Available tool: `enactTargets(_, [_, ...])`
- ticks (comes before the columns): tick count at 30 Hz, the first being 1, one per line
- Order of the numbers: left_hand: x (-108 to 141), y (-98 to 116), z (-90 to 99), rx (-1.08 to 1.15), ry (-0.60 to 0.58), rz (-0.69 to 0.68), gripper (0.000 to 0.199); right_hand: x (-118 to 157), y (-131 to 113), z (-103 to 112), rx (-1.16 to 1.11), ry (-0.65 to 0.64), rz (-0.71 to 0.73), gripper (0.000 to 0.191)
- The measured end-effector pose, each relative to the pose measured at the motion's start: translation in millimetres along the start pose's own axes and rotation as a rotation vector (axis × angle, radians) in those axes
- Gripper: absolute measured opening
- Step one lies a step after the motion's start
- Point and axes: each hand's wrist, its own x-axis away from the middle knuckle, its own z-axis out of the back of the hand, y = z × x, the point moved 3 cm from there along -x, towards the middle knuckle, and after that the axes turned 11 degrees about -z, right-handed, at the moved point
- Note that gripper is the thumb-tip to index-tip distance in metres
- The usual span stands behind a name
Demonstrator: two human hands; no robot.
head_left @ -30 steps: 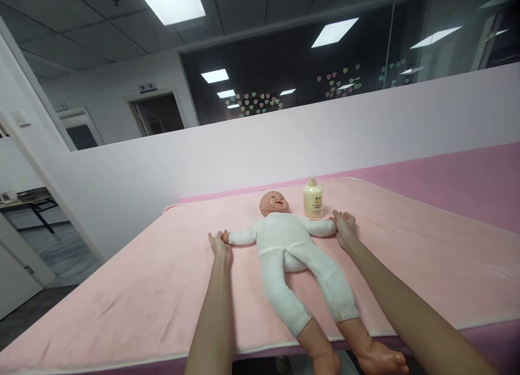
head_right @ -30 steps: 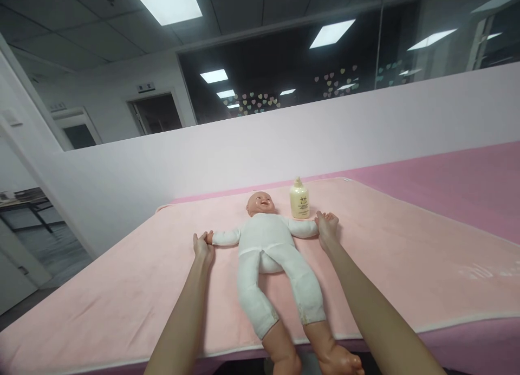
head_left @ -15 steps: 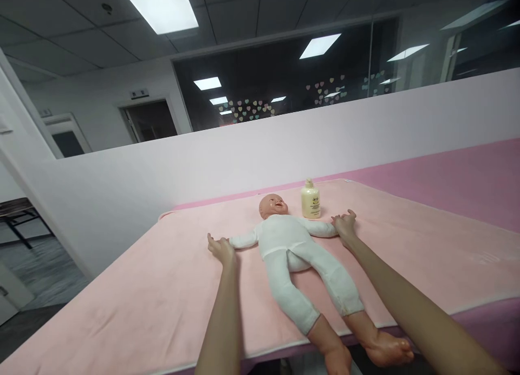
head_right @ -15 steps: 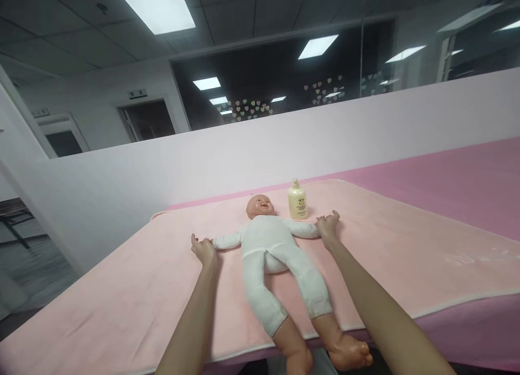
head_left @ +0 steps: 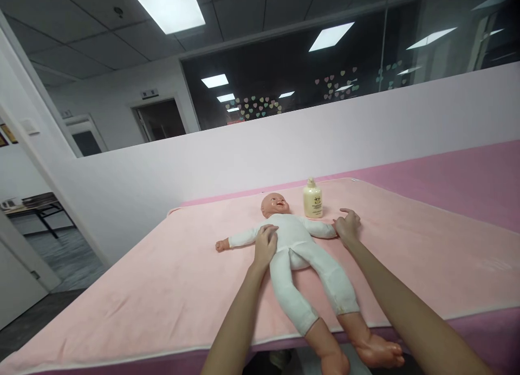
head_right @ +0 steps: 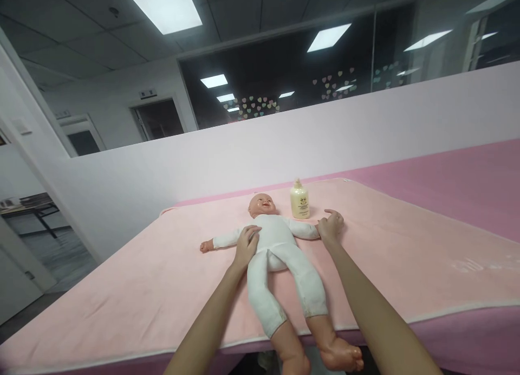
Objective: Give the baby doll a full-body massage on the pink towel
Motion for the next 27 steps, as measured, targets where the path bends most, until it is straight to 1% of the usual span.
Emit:
enactTargets(1, [1, -1, -4.2, 0.008, -0.036, 0.007, 0.028, 3, -6, 4, 0.014, 0.051, 0.014, 0.033])
enactTargets(2, [2, -3, -5.8, 0.004, -0.048, 0.029, 0.028, 7, -12, 9, 0.024, 0.099, 0.043, 0.029])
enactTargets(4, [3, -8, -4.9, -0.015, -0.048, 0.086, 0.03, 14, -27, 17, 0.047, 0.186, 0.144, 0.024])
enactTargets(6, [4, -11, -2.7, -0.024, -0.064, 0.125, 0.032, 23, -41, 21, 0.067, 0.22, 0.261, 0.019])
enactTargets(7, [4, -12, -2.0, -0.022, -0.073, 0.136, 0.033, 27, -47, 21, 0.07, 0.197, 0.321, 0.019])
enactTargets(8, [4, -12, -1.7, -0.019, -0.08, 0.143, 0.035, 32, -52, 20, 0.069, 0.143, 0.383, 0.02])
enactTargets(11, [5, -11, -2.0, -0.01, -0.093, 0.159, 0.036, 46, -61, 10, 0.047, -0.085, 0.522, 0.027])
enactTargets(13, [6, -11, -1.6, -0.007, -0.074, 0.16, 0.036, 55, -61, 3, 0.048, -0.188, 0.56, 0.031])
enactTargets(18, [5, -8, 5.3, -0.051, 0.054, 0.084, 0.034, 66, -57, -11, 0.061, -0.37, 0.622, 0.041])
enactTargets(20, [5, -7, 6.1, -0.059, 0.063, 0.045, 0.033, 66, -55, -13, 0.049, -0.414, 0.632, 0.046])
enactTargets(22, [4, -9, 4.4, -0.049, 0.036, 0.035, 0.032, 65, -52, -13, 0.051, -0.414, 0.642, 0.045])
enactTargets(24, [5, -12, 1.1, -0.024, -0.01, 0.077, 0.032, 67, -51, -12, 0.102, -0.423, 0.697, 0.038])
enactTargets(27, [7, -17, -3.8, 0.025, -0.071, 0.182, 0.037, 81, -47, -9, 0.238, -0.471, 0.835, 0.027])
